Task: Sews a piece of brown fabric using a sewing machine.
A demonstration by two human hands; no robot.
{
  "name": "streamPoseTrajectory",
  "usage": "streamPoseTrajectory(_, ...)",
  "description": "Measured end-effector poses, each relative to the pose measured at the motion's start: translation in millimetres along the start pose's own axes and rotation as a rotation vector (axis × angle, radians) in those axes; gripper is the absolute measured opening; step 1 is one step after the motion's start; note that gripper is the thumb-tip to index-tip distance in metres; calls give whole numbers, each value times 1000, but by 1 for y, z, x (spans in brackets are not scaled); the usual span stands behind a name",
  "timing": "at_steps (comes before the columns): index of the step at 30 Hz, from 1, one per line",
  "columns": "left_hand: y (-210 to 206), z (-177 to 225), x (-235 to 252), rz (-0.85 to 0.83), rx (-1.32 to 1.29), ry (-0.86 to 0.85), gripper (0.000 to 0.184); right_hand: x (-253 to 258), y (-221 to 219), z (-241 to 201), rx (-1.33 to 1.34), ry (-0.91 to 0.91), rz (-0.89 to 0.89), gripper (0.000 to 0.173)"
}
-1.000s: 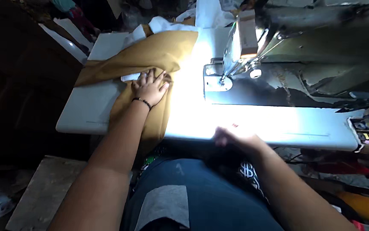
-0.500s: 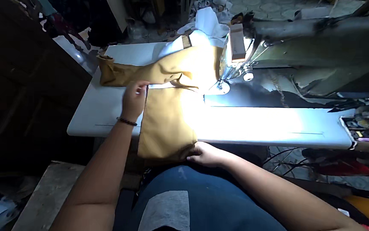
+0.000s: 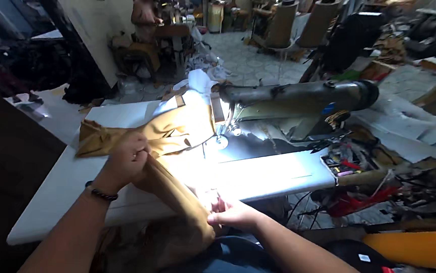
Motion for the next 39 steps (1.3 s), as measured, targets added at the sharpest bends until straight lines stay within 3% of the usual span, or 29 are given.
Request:
streamPoseTrajectory(2, 21, -18, 0, 83, 47, 74, 22, -22, 4, 15, -146, -130, -78, 21)
streamPoseTrajectory(3, 29, -32, 0, 75, 65, 164, 21, -33, 4, 20, -239, -206, -139, 15)
streamPoseTrajectory(5, 33, -53, 1, -75, 106, 469, 17, -42, 3, 26, -381, -297, -205, 17)
streamPoseTrajectory(7, 13, -43, 5, -348, 181, 679, 40, -33, 0, 25, -475, -279, -194, 23)
streamPoseTrajectory(9, -31, -5, 7, -603, 264, 592, 48, -11, -10, 20, -574, -285, -242, 35)
streamPoseTrajectory(12, -106, 48, -8, -1122, 266, 418, 34, 22, -24, 29, -675, -324, -311, 43)
streamPoseTrajectory(14, -129, 56, -14, -1257, 256, 297, 48, 33, -31, 37, -661, -287, -348, 39)
streamPoseTrajectory(19, -129, 42, -16, -1148, 187, 201, 33, 42, -42, 41, -682, -238, -426, 29)
streamPoseTrajectory(22, -115, 35, -14, -1059, 163, 186, 24, 35, -29, 18, -729, -208, -264, 22)
streamPoseTrajectory(26, -73, 33, -7, -779, 49, 41, 20, -8, 1, -44, -782, -325, 93, 46)
streamPoseTrajectory(29, -44, 42, -3, -460, 70, -180, 13, -44, 26, -78, -1017, -301, 325, 33)
streamPoseTrajectory(33, -8, 43, 6, -213, 68, -223, 29, -89, 49, -103, -1091, -502, 365, 21)
streamPoseTrajectory(36, 2, 27, 3, -303, -112, -62, 28, -124, 60, -110, -1099, -441, 461, 20)
streamPoseTrajectory(39, -11, 16, -6, -806, -292, 300, 18, -137, 59, -104, -1052, -438, 375, 21)
Point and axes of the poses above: each hand's wrist, its own x-axis towards the middle knuckle, its own y-axis out of the back of the hand, z = x × y, the point moved 6 cm from there along x, towards the middle knuckle, and after that the axes turned 15 degrees about -z, right-handed, at the moved point
